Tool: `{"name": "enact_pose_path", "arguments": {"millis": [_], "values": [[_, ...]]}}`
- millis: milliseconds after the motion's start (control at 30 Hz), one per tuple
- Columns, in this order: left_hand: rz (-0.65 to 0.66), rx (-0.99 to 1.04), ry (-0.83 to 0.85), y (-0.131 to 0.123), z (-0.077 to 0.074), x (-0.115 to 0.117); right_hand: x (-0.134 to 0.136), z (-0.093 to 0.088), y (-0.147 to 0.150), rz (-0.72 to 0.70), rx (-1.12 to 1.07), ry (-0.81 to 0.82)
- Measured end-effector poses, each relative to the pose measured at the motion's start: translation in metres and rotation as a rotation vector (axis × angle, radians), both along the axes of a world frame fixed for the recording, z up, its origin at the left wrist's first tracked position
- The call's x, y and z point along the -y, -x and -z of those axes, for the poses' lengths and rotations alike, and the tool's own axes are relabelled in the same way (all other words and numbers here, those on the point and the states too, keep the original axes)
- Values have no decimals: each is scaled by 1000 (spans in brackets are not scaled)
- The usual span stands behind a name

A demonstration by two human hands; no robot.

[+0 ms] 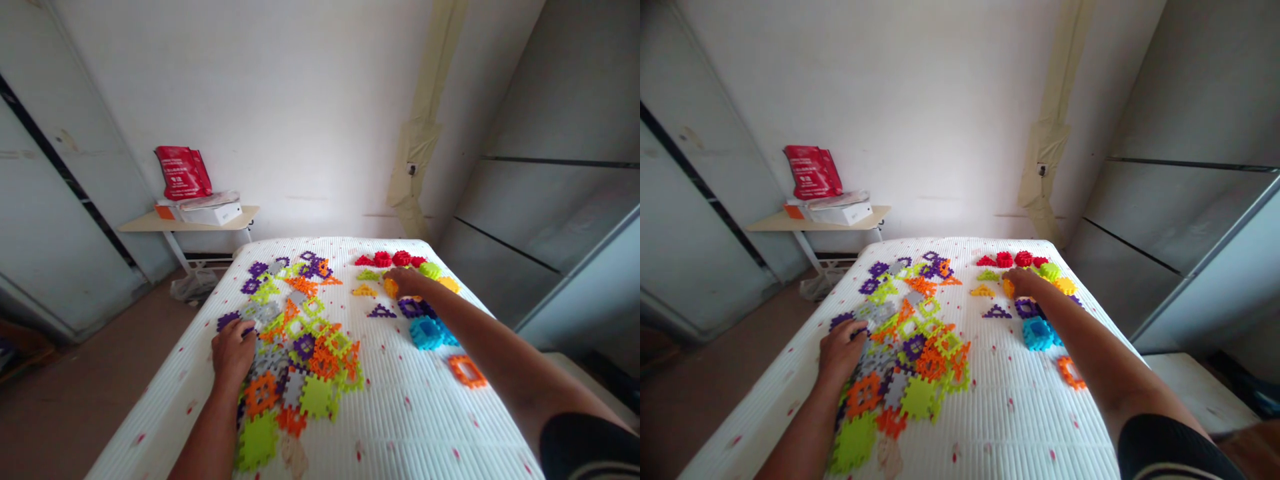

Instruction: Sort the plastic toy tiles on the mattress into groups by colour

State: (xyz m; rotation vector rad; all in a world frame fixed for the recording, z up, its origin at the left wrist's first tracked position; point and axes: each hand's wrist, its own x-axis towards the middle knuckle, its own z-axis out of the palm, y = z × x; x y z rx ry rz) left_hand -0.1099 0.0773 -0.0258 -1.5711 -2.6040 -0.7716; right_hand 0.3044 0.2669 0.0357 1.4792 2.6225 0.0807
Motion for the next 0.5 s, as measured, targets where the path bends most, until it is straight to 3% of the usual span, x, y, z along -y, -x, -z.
{"name": "enact_pose_path", "arguments": {"millis": [233, 500], "values": [[4, -1, 13, -1, -3, 0, 4, -3, 3, -21, 10, 19], [25, -21, -32, 5, 6, -2, 6, -4, 6, -5, 10, 5]]}}
